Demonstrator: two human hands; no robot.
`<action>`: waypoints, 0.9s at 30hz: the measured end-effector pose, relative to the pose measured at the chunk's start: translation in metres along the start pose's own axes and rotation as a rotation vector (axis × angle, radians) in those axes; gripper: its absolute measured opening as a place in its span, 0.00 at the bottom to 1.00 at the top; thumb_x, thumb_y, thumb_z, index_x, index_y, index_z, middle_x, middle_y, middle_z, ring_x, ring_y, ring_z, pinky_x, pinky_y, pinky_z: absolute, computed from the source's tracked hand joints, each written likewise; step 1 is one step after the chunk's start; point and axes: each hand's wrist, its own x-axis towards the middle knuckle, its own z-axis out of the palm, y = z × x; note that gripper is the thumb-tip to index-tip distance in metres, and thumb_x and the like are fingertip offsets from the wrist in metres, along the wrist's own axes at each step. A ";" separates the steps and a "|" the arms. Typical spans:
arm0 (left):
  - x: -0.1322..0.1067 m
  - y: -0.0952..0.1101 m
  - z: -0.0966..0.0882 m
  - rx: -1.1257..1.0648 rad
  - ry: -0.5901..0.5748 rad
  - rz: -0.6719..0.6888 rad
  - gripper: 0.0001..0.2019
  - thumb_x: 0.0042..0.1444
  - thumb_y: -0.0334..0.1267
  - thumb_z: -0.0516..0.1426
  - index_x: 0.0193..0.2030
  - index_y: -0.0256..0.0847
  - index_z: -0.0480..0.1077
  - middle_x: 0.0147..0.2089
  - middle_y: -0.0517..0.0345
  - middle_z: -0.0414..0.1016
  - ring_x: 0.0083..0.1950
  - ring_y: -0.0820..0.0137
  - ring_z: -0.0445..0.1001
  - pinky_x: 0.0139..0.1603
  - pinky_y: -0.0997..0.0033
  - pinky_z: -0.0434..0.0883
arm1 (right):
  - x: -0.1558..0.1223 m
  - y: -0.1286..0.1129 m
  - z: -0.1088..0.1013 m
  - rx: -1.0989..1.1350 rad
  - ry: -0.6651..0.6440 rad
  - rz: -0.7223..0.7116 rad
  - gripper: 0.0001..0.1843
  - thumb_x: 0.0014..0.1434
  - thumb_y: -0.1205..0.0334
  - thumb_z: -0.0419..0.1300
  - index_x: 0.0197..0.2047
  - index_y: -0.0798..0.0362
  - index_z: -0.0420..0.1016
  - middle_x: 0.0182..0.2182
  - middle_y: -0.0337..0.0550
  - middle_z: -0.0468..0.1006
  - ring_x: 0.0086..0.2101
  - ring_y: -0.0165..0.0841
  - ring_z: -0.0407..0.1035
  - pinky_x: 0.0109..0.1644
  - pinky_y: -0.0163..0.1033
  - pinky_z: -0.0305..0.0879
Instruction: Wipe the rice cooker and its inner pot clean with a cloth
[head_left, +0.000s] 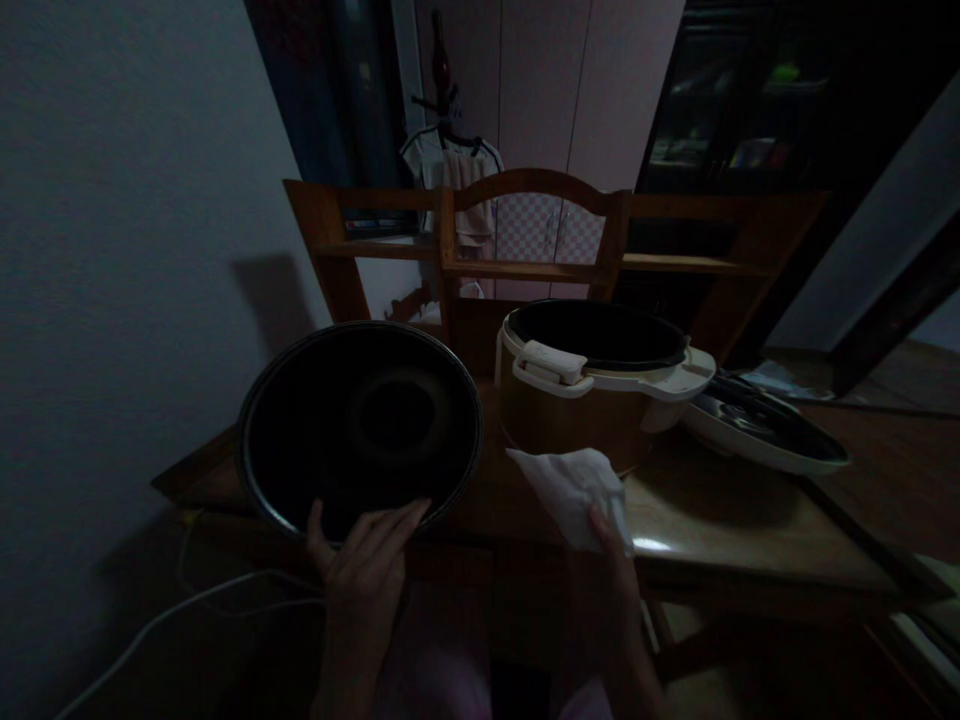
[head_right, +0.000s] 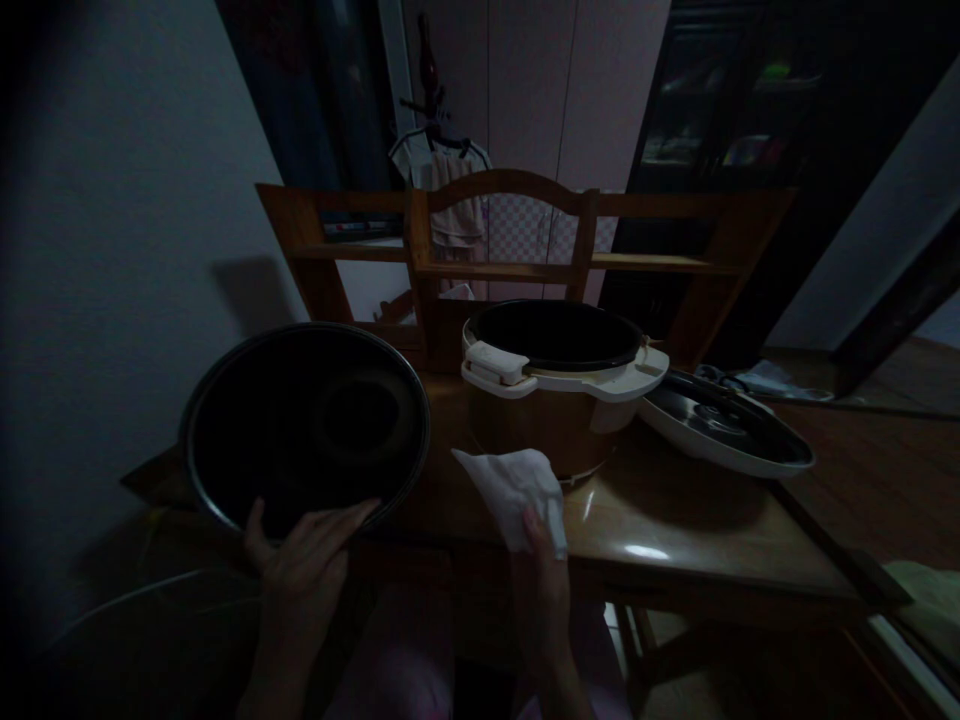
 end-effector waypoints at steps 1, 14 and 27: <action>0.001 0.003 0.000 0.000 -0.004 -0.011 0.19 0.61 0.26 0.51 0.52 0.50 0.74 0.44 0.61 0.82 0.40 0.68 0.78 0.70 0.35 0.34 | -0.003 0.004 0.002 -0.027 0.037 -0.051 0.17 0.60 0.55 0.64 0.53 0.44 0.75 0.49 0.35 0.79 0.60 0.35 0.62 0.64 0.39 0.62; -0.014 0.008 0.005 0.018 -0.101 -0.044 0.15 0.59 0.29 0.54 0.49 0.48 0.75 0.44 0.58 0.81 0.46 0.64 0.76 0.71 0.40 0.37 | 0.024 -0.024 0.069 -1.186 -0.692 -0.776 0.36 0.62 0.69 0.55 0.71 0.49 0.51 0.69 0.42 0.51 0.68 0.44 0.46 0.71 0.54 0.44; -0.034 0.027 0.029 -0.034 0.144 -0.030 0.14 0.61 0.23 0.51 0.46 0.39 0.74 0.41 0.55 0.82 0.43 0.69 0.78 0.60 0.55 0.58 | 0.038 -0.003 0.048 -1.685 -0.799 -0.934 0.31 0.56 0.72 0.58 0.63 0.60 0.63 0.61 0.56 0.67 0.63 0.47 0.56 0.70 0.55 0.51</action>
